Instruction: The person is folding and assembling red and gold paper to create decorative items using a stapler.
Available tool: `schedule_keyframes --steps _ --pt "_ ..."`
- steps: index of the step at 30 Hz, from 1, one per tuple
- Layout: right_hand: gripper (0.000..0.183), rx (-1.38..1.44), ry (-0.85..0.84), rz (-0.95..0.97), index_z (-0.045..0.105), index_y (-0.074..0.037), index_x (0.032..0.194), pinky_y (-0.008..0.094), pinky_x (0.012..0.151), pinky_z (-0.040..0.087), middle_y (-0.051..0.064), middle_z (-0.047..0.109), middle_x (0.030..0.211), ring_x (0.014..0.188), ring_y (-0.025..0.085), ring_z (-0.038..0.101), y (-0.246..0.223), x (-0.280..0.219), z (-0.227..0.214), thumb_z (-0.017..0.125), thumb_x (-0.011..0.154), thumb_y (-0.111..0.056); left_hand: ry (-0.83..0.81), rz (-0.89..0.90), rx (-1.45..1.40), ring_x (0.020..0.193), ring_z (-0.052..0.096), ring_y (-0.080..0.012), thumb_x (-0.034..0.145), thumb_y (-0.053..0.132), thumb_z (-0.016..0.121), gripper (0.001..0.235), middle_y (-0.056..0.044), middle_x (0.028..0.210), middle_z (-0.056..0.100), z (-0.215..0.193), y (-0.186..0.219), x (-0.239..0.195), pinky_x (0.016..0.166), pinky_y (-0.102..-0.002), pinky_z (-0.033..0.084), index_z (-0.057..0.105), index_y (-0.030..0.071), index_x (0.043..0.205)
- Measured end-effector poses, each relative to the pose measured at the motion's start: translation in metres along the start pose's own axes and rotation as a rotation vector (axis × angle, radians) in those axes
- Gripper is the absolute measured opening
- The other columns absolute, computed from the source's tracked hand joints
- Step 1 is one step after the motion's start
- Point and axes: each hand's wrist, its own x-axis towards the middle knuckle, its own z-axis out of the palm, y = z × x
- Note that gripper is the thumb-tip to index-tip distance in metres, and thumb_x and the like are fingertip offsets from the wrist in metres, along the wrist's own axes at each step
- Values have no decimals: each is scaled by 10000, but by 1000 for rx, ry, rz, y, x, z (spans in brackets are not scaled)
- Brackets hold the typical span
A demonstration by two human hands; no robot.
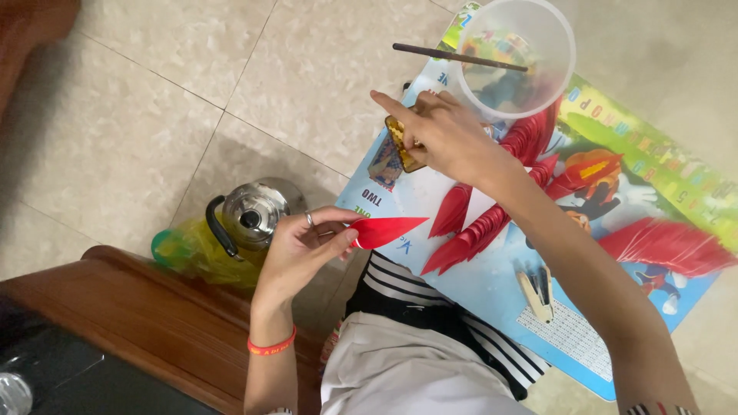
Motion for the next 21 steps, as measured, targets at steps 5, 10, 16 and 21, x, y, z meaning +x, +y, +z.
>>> schedule_keyframes --steps 5,10,16,21 --pt "943 85 86 -36 357 -181 1601 423 1019 456 -2 768 885 1046 259 645 8 -9 -9 794 776 -45 43 -11 53 851 674 -77 951 -44 699 241 -74 1036 755 -2 -4 0 698 -238 562 732 -32 1190" --pt "942 212 82 -30 327 -180 1599 438 1033 443 10 785 894 971 238 685 -1 -22 -45 795 793 -43 94 101 142 985 695 -58 918 -59 676 285 -39 1164 734 18 12 17 852 -216 579 697 -12 1199" --pt "881 405 11 240 324 -237 1604 350 722 555 25 772 949 667 224 696 -5 -28 -61 777 867 -65 128 161 187 871 659 -43 948 -50 681 226 -49 1162 761 43 25 39 779 -202 555 728 -14 1166" --pt "833 794 153 71 316 -118 1618 297 941 589 74 758 976 969 147 729 14 -38 -45 738 921 55 183 124 274 775 626 -52 959 -35 698 195 -67 1083 772 50 32 43 721 -204 525 756 -24 1145"
